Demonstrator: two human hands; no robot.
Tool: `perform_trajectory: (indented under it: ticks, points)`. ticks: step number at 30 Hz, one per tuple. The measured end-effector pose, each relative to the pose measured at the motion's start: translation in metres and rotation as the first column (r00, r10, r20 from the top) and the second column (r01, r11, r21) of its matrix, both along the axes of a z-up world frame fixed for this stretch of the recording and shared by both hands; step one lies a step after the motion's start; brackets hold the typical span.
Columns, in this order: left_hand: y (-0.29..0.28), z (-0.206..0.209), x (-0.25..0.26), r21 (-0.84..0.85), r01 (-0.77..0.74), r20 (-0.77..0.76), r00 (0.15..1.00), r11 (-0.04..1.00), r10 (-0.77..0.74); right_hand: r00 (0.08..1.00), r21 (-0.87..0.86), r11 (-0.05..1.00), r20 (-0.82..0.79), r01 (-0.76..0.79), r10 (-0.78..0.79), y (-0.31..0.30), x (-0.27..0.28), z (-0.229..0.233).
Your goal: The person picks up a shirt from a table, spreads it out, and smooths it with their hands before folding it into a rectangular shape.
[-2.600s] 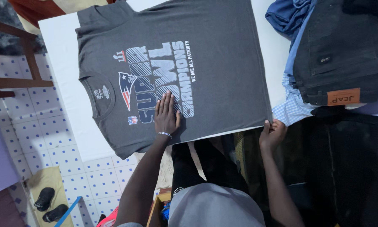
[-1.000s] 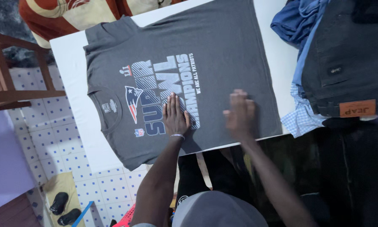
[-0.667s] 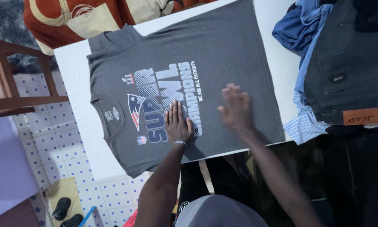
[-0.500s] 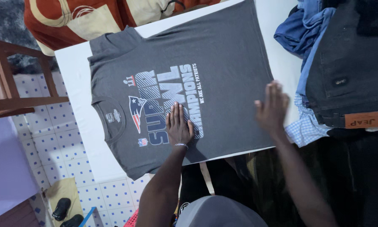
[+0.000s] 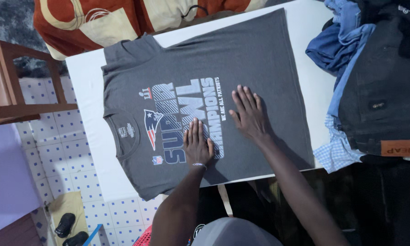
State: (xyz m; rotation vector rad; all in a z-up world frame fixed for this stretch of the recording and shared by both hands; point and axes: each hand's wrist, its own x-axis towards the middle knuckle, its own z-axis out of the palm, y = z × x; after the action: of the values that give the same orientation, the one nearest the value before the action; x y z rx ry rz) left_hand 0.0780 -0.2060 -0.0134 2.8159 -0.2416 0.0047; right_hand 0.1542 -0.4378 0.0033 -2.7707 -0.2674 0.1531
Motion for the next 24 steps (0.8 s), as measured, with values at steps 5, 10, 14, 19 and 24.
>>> perform_trajectory:
  ticks: [5,10,14,19,24]
  points:
    - [-0.001,0.002,0.000,0.018,0.001,-0.023,1.000,1.000,-0.001,0.992,-0.164,0.979,0.057,0.118,-0.110,-0.054,0.030,-0.012]
    - [0.000,0.002,0.002,0.039,0.003,-0.035,0.999,0.999,-0.002,0.963,-0.065,0.966,0.119,0.249,-0.240,-0.129,0.043,-0.017]
    - [0.001,0.002,0.002,0.036,0.009,-0.052,0.999,0.999,-0.007,0.949,-0.030,0.959,0.154,0.283,-0.275,-0.121,0.045,-0.009]
    - [0.000,0.001,0.003,0.045,-0.003,-0.094,0.996,0.999,0.007,0.999,-0.094,0.995,0.035,0.040,-0.037,-0.051,0.047,0.006]
    - [0.002,0.004,0.003,0.024,0.004,-0.049,0.999,1.000,-0.002,0.998,-0.139,0.989,0.001,-0.058,0.058,-0.030,0.085,-0.009]
